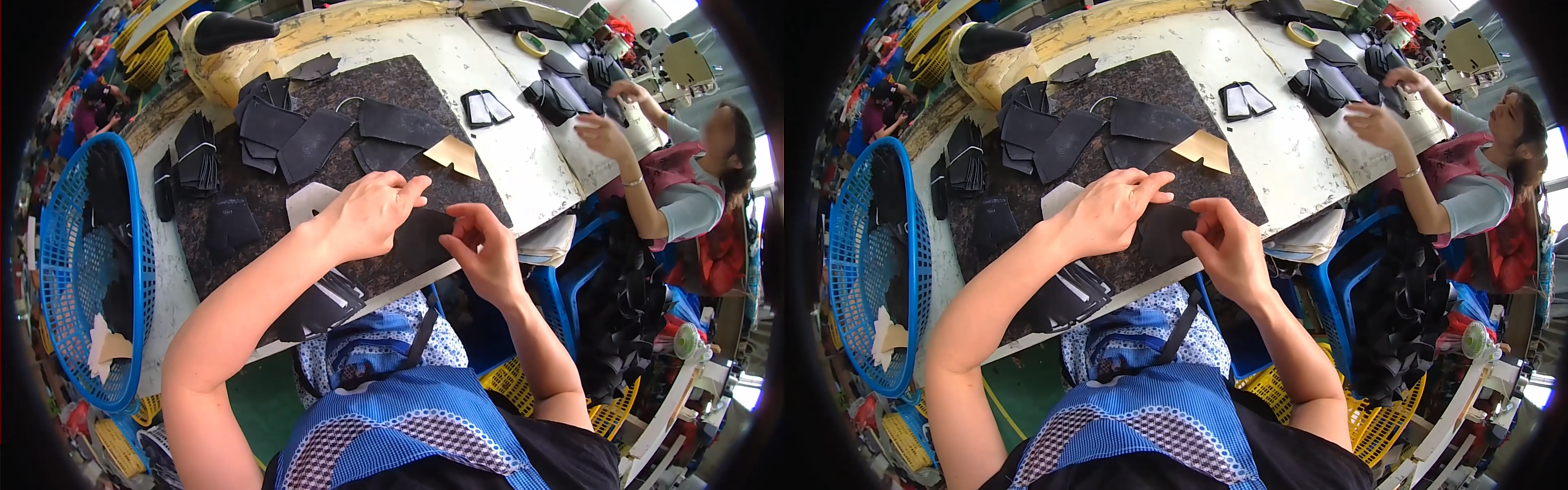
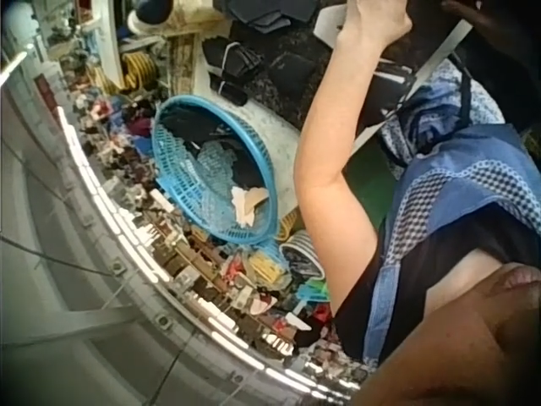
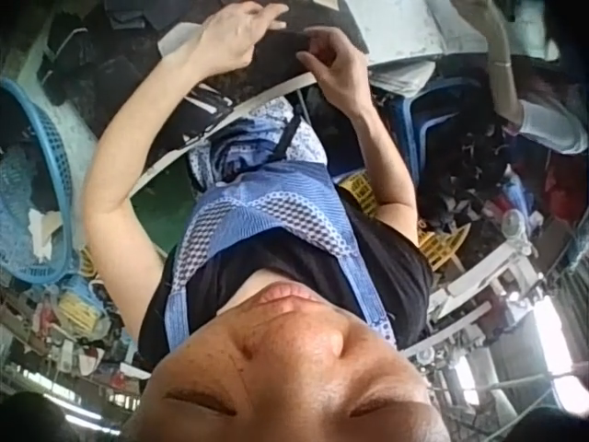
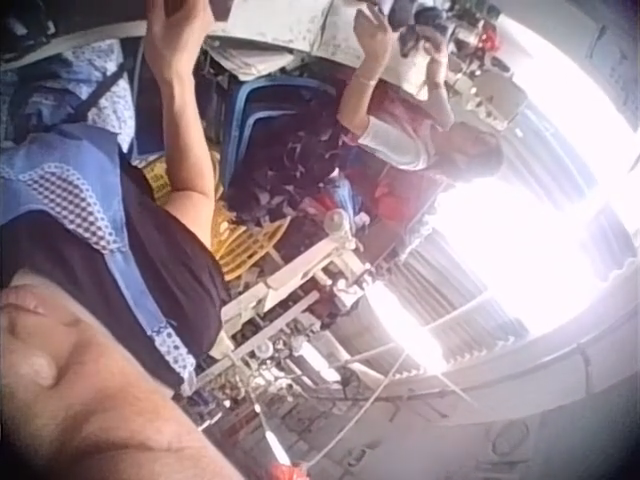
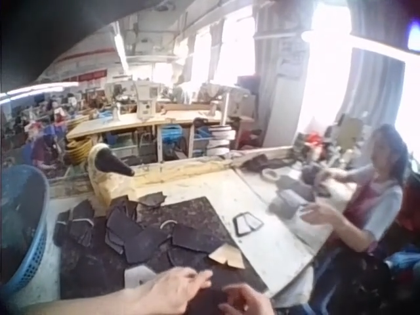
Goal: Organizing and sorting cut leather components for shoe manufacturing at a workbench.
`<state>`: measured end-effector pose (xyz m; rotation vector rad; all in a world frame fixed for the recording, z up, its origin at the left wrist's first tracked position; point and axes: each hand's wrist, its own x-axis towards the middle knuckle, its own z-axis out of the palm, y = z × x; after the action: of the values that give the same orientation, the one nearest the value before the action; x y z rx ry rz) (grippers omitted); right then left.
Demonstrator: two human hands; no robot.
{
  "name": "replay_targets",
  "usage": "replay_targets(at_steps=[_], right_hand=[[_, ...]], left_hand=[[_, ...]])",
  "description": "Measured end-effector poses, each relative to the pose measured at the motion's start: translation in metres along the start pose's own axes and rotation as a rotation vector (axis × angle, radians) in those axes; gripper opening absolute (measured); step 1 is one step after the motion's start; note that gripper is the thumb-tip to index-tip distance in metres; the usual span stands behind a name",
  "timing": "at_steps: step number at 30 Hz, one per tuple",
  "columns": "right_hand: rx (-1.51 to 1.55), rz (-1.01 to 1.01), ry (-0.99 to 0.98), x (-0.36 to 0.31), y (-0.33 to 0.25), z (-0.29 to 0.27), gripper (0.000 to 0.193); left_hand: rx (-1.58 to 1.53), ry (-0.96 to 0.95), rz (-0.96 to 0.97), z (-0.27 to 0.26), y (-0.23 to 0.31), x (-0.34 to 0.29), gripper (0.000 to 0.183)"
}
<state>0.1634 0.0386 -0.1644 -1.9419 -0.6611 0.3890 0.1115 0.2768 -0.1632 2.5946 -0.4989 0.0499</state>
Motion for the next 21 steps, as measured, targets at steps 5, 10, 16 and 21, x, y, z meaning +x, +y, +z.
replay_targets(at_steps=[5, 10, 16, 21], right_hand=[[-0.114, -0.182, 0.094, -0.016, -0.003, -0.017, 0.050], [-0.154, -0.408, 0.102, 0.008, -0.012, -0.007, 0.056], [-0.397, -0.623, 0.135, 0.017, -0.013, 0.005, 0.054], [-0.443, -0.659, 0.182, 0.007, -0.008, 0.007, 0.048]], left_hand=[[0.108, 0.051, 0.079, -0.008, 0.000, 0.000, 0.052], [-0.538, 0.036, -0.195, -0.024, 0.015, 0.011, 0.033], [-1.110, -0.093, -0.769, -0.020, 0.004, 0.015, 0.018], [-1.152, -0.113, -0.843, -0.015, 0.005, 0.023, 0.015]])
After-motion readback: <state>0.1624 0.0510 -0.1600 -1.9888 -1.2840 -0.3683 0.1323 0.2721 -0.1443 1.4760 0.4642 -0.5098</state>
